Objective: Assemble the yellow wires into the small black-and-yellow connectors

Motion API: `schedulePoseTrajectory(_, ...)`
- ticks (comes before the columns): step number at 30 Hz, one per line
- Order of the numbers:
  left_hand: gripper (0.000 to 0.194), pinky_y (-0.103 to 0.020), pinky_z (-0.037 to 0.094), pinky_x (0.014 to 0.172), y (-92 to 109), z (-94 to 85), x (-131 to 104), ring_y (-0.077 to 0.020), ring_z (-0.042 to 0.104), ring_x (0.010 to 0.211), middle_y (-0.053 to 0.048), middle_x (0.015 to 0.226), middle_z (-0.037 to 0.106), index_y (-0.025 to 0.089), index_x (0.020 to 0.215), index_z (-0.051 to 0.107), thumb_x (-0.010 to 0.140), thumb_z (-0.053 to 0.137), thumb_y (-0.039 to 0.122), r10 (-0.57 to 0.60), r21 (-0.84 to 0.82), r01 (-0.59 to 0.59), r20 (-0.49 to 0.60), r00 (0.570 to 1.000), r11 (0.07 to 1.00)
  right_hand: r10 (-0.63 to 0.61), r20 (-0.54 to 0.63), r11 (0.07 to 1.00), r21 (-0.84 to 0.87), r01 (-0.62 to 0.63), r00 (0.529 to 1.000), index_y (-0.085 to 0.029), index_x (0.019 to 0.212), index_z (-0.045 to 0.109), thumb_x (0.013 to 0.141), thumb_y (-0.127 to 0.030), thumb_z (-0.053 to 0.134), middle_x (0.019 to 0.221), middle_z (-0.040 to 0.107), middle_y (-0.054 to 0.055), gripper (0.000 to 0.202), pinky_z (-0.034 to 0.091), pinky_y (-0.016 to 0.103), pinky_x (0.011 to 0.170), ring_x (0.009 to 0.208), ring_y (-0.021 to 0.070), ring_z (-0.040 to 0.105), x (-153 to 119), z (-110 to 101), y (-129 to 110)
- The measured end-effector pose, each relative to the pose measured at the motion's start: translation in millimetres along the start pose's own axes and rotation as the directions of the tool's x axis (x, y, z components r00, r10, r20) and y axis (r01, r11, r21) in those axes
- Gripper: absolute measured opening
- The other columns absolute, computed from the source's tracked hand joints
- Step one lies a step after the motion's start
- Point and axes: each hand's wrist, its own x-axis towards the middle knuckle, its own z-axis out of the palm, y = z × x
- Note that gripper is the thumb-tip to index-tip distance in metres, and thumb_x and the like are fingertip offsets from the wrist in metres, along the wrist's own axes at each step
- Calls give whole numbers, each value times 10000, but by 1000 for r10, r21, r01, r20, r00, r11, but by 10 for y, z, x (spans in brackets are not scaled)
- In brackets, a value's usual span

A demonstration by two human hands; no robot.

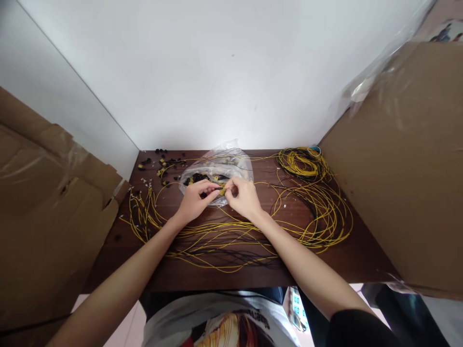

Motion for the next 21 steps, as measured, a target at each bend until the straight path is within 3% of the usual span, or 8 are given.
schedulePoseTrajectory(14,201,-235,435,570,-63,37,22,-123,562,582,-54,723,693,117,893,700,771,613,251,-109,-32,109,-1,994,993,16,1,999,37,-16,1000,-171,701,599,779,-239,506,616,595,-4,139,373,228,537,546,122,518,-2,46,18)
schedulePoseTrajectory(21,201,-241,461,563,-27,30,38,-141,610,584,-51,703,707,122,885,694,773,605,264,-89,-44,89,18,996,995,37,19,999,31,-37,999,-179,645,570,764,-249,502,616,609,1,154,374,237,532,535,129,519,3,36,3)
